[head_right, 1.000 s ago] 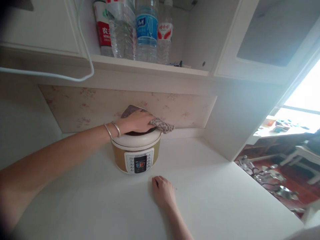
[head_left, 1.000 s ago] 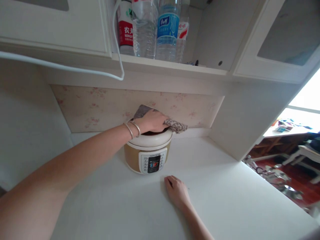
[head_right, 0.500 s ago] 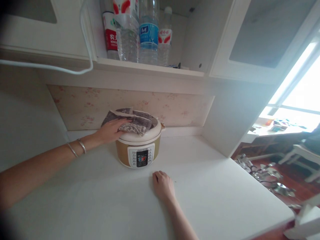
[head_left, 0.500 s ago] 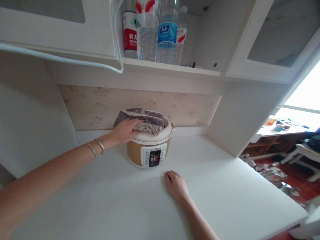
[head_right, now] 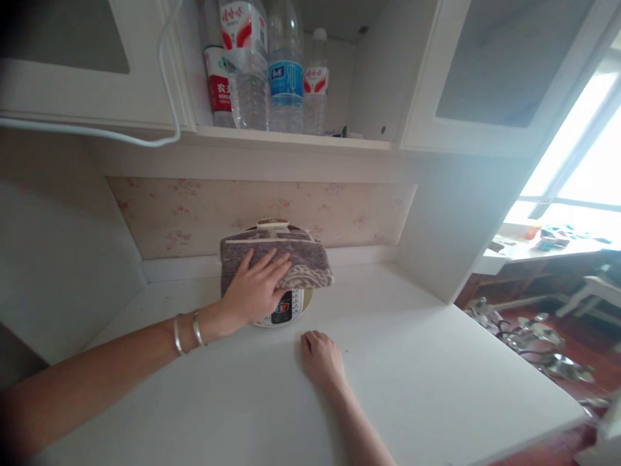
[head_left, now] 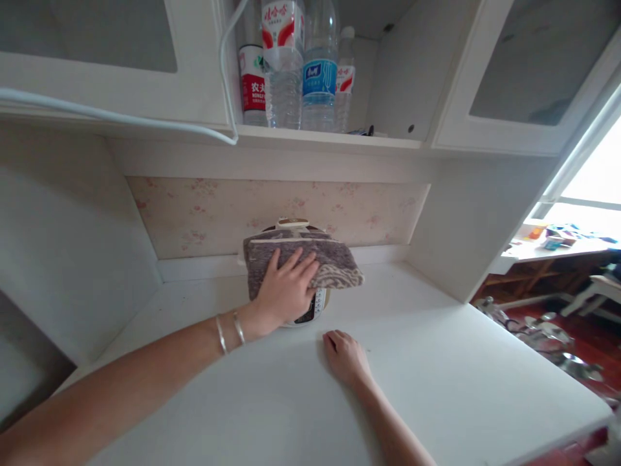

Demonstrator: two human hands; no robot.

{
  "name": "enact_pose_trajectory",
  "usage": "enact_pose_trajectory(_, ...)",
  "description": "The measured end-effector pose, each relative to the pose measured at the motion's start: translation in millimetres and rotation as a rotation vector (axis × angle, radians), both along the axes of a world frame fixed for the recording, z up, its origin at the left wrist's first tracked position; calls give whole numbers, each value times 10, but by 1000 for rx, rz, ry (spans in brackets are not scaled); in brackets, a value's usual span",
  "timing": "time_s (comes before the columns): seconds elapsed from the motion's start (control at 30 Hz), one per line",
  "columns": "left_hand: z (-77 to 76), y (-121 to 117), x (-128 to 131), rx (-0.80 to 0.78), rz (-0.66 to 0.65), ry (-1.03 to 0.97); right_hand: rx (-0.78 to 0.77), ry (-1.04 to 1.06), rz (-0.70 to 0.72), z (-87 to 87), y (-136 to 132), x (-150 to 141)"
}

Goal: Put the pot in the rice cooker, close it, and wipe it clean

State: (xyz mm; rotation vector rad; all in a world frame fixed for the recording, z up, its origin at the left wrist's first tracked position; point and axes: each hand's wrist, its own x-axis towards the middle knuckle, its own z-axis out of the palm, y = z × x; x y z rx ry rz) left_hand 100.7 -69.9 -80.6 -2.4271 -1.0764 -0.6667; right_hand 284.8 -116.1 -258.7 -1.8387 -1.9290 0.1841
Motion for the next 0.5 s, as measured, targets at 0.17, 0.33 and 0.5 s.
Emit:
enact_pose_trajectory(0.17,-81,145,696,89,-57,111,-26,25,-21,-17,3,17)
enact_pose_trajectory(0.33,-100,448,1061,113,47,77,-24,55,-30,-36,27,52)
enact_pose_trajectory(0.5,-115,354,852,164,-77,155,-14,113,-28,-37,46,85)
